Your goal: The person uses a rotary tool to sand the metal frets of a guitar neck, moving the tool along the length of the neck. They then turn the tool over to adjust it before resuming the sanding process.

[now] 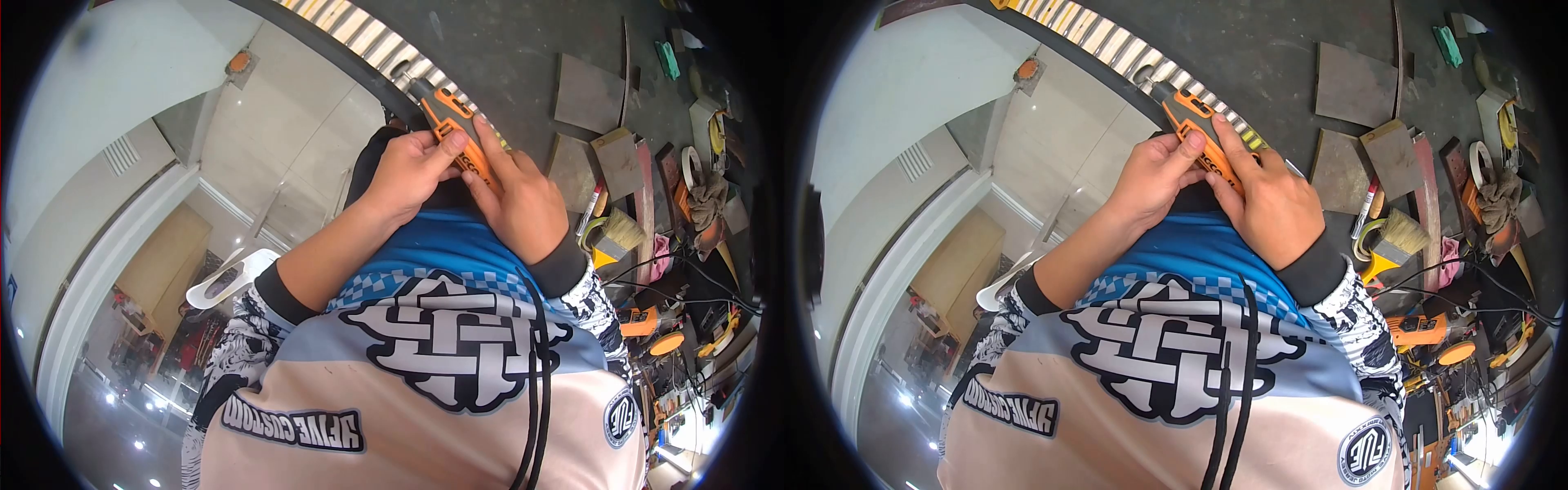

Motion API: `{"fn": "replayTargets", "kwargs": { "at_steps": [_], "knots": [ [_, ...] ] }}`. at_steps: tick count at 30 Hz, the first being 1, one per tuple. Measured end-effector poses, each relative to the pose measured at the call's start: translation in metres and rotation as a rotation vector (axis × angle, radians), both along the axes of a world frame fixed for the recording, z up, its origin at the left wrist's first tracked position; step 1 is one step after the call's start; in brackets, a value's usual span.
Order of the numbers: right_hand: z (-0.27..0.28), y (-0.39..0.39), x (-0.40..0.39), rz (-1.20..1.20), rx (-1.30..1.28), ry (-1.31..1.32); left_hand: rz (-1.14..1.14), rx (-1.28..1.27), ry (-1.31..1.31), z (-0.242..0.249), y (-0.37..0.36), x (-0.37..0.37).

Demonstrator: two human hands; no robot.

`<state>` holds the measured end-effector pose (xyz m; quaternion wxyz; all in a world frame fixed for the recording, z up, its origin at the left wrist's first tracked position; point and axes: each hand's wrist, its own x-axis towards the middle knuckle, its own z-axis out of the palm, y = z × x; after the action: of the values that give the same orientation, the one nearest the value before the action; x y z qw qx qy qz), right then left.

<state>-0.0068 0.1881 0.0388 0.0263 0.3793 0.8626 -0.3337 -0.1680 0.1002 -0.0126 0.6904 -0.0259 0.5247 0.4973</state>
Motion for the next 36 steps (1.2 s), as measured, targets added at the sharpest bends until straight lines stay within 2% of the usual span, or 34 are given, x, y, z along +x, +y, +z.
{"fn": "replayTargets", "kwargs": {
  "at_steps": [36],
  "knots": [
    [-0.001, 0.010, 0.002, -0.027, -0.062, -0.015, -0.039, -0.050, 0.041, 0.009, 0.016, -0.001]
  ]
}}
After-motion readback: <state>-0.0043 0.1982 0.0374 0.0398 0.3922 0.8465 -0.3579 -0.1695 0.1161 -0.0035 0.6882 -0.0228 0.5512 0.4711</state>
